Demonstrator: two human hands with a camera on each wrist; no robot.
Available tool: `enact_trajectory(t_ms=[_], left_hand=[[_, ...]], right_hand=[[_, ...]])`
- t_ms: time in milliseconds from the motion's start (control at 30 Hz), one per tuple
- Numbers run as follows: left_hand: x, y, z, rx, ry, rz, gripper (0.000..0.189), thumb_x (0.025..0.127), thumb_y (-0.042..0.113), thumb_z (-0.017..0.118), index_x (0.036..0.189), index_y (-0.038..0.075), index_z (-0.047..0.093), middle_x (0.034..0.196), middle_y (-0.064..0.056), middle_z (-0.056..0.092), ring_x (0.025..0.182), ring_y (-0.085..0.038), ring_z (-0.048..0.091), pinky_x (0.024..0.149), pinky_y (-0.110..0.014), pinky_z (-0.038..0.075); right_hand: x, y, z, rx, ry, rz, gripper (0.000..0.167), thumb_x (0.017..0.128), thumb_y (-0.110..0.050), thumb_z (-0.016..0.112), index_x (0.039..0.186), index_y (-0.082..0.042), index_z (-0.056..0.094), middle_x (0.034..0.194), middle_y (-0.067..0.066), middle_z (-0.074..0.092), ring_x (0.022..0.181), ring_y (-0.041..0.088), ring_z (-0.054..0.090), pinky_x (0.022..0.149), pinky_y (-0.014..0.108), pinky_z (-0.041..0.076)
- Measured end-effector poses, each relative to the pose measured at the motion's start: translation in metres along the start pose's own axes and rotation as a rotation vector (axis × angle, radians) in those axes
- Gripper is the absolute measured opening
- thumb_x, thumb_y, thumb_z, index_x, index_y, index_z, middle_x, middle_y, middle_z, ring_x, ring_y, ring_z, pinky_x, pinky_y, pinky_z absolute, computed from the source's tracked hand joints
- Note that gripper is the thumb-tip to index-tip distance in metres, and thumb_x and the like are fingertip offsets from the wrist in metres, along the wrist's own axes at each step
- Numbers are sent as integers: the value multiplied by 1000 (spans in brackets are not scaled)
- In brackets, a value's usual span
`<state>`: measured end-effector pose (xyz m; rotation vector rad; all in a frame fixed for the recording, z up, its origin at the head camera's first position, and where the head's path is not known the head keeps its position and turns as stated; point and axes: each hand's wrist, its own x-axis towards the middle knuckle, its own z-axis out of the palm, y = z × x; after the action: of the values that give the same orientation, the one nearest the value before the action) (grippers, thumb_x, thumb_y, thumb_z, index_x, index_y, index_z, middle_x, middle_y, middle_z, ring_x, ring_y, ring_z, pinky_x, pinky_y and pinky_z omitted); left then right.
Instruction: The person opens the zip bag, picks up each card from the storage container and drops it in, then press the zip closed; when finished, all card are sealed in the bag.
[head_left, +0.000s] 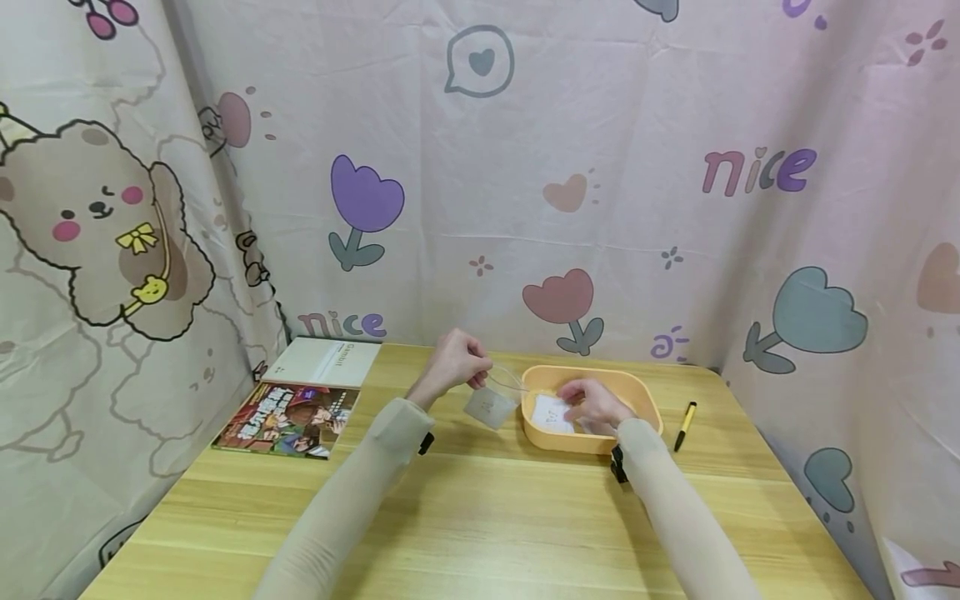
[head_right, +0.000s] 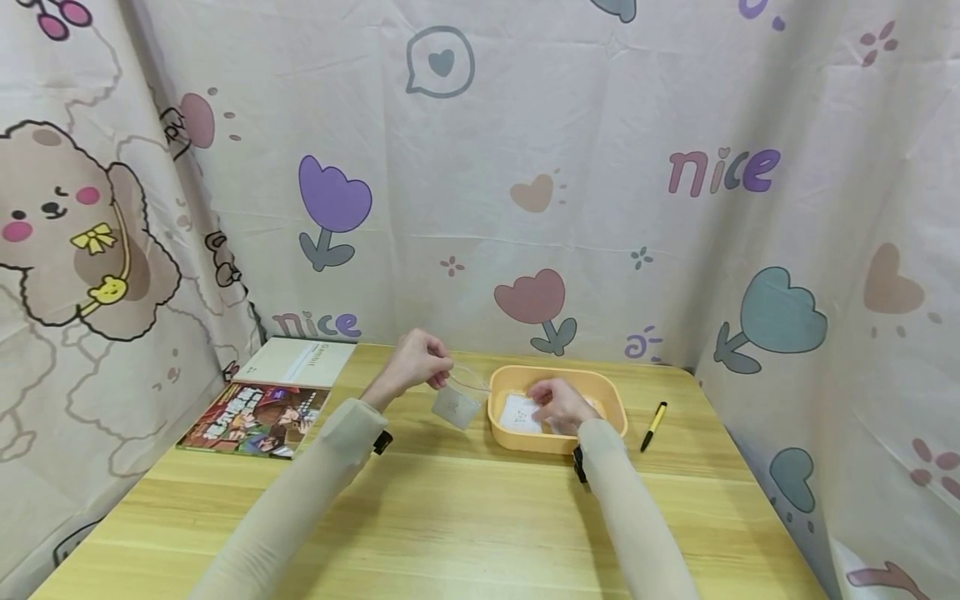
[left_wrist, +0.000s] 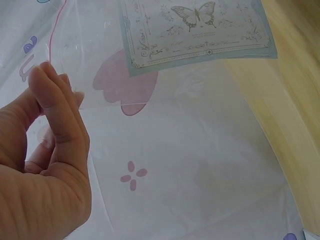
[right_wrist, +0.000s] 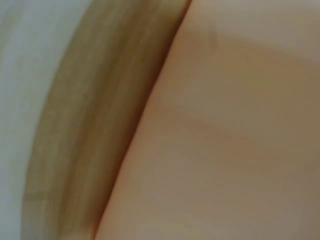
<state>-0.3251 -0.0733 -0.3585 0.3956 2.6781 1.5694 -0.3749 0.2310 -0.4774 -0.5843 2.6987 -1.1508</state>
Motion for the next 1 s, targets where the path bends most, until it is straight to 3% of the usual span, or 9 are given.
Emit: enact_trajectory(t_ms=[300,667,1000], left_hand=[[0,1,-1,-6,5,-13,10,83,0,66,74,0,71,65,-11,69,51,-19,67,54,-35,61],[0,0,1,-3,9,-36,11,84,0,67,74,1,71,66,-11,70,51,-18,68,60,-41,62],[0,-3,0,-25,16,-21,11,82,-2,64,73,0,71,65,-11,70,50,-19,67,54,-36,61]], right_hand=[[2,0,4,-61,-23,29,40,73,3,79,112,0,69,106,13,66,96,23,58,93,42,49],[3,2,4,-32,-30,17,47,71,4,79,117,2,67,104,14,65,91,24,54,78,26,44],[2,-1,6,-13,-6,46,45,73,7,77,117,-1,69,100,14,60,87,23,48,72,25,38]])
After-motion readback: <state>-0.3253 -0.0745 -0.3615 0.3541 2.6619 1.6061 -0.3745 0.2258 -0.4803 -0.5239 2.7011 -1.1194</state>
